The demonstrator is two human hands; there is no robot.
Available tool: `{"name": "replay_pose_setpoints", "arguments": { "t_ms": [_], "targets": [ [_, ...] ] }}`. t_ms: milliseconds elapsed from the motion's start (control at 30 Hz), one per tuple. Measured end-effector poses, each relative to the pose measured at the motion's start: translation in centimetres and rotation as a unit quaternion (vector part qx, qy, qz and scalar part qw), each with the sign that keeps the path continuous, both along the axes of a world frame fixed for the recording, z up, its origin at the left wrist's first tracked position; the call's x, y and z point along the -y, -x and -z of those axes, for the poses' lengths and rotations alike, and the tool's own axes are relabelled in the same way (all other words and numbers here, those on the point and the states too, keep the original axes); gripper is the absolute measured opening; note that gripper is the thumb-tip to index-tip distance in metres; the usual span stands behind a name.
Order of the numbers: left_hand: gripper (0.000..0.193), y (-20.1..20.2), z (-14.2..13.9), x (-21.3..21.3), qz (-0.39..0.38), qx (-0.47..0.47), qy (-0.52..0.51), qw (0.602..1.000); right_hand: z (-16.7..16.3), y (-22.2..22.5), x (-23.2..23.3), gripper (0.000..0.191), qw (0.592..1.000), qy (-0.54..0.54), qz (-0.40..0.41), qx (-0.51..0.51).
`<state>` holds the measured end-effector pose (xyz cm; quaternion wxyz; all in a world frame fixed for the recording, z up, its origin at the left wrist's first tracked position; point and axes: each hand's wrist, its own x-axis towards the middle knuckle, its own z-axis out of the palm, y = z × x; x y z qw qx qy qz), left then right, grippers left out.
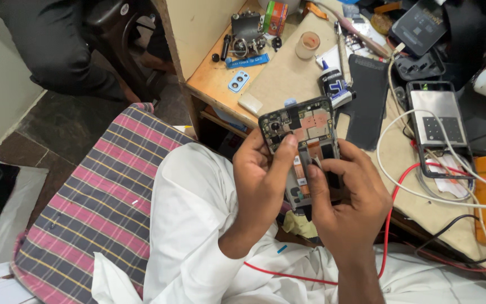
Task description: The person holds a disassembled phone frame in one hand and a tube of adhesive in the other, applying glue along the inner edge of the frame. They then align the frame with the phone body and press the parts together, working over a cluttered repair bench.
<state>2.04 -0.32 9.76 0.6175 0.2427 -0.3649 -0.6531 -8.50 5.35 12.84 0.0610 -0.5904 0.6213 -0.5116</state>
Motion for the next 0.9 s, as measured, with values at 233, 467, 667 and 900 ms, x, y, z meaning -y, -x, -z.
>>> {"name": "replay_pose_setpoints", "arguments": {
  "t_ms": [233, 467, 667, 900],
  "targets": [
    [0.017, -0.3, 0.5, -0.1, 0.016, -0.012, -0.004, 1.000, 0.0, 0.0, -0.1, 0.012, 1.000, 0.000, 0.004, -0.027],
    [0.021, -0.7, 1.2, 0.1, 0.060, -0.023, 0.027, 0.998, 0.0, 0.4, -0.4, 0.015, 0.999, 0.002, 0.017, -0.036],
    [0.025, -1.4, 1.7, 0.2, 0.080, 0.009, 0.069, 0.994, 0.1, 0.6, -0.7, 0.017, 0.998, 0.020, 0.019, -0.058],
    [0.024, -2.0, 1.8, 0.4, 0.100, 0.035, 0.083, 0.991, 0.0, 0.7, -0.9, 0.015, 0.999, 0.009, 0.016, -0.026]
  ]
}}
